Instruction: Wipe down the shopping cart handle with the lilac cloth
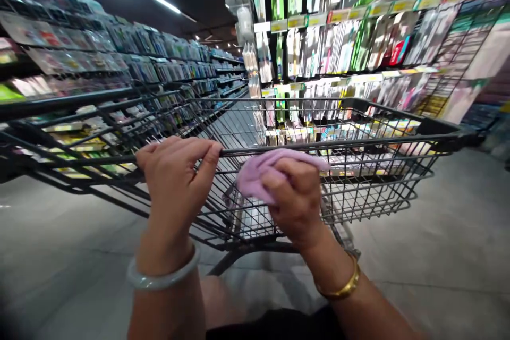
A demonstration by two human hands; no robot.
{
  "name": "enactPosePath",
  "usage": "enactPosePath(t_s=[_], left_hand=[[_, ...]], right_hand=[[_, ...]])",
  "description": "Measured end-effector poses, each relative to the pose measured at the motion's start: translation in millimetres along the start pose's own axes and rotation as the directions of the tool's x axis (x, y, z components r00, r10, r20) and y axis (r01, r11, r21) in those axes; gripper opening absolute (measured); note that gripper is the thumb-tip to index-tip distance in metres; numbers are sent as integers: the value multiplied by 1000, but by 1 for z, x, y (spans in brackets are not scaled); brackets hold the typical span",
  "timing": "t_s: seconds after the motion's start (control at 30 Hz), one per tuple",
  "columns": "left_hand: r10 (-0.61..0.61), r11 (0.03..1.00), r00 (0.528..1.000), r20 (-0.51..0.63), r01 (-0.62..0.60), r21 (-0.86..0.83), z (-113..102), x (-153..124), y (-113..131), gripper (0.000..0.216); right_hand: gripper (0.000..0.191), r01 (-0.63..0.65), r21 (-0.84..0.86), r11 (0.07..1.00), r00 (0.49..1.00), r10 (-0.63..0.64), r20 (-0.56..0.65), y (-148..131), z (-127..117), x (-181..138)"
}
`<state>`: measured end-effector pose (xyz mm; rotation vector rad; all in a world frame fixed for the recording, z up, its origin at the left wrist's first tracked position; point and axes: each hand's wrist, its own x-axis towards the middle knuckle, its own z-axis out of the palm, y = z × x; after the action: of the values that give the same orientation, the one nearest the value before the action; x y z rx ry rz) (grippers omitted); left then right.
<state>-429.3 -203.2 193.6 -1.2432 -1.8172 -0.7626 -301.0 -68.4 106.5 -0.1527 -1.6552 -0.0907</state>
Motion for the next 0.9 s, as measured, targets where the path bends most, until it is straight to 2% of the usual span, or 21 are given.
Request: enactPosePath(t_s=[0.07, 0.13, 0.23, 0.33, 0.4, 0.5, 0.57, 0.63, 0.73, 0.8, 0.9], left_hand=[[-28, 1000, 998, -48, 28, 9, 3, 0, 2, 32], [-70, 997, 994, -88, 73, 28, 6, 1, 7, 34], [-121, 990, 985, -126, 129, 57, 12, 2, 12, 38], [-131, 987, 979, -158, 144, 70, 16, 4, 13, 43], [-139, 986, 974, -178, 153, 64, 17, 4, 13, 43], [-131, 990, 979, -158, 137, 31, 18, 5, 19, 39], [-73, 997, 993, -95, 72, -23, 19, 5, 29, 31], [-16, 997, 999, -40, 12, -75, 22, 6, 40, 23], [-11, 997, 999, -31, 8, -82, 29, 7, 51, 23], [-21, 998, 998, -52, 18, -57, 33, 7, 54, 28], [-35, 999, 993, -111, 34, -9, 38, 7, 54, 35]], right_hand=[[27, -126, -12, 992, 987, 124, -102, 7, -4, 3], [28, -173, -16, 985, 977, 170, -126, 4, -4, 6], [28, -46, -15, 999, 999, 46, 4, -5, 1, 3], [24, 110, -61, 992, 990, -104, 95, 3, -3, -3], [25, 80, -78, 994, 996, -77, 33, 19, -12, -6], [25, -71, -59, 996, 996, 68, -56, 32, -23, -7], [26, -97, -59, 994, 995, 96, -22, 28, -23, -9], [28, -29, -72, 997, 997, 33, 66, 21, -21, -13], [25, 112, -105, 988, 984, -95, 151, 25, -24, -20], [22, 77, -110, 991, 993, -67, 96, 41, -33, -22], [23, -84, -103, 991, 996, 80, -43, 62, -46, -22]])
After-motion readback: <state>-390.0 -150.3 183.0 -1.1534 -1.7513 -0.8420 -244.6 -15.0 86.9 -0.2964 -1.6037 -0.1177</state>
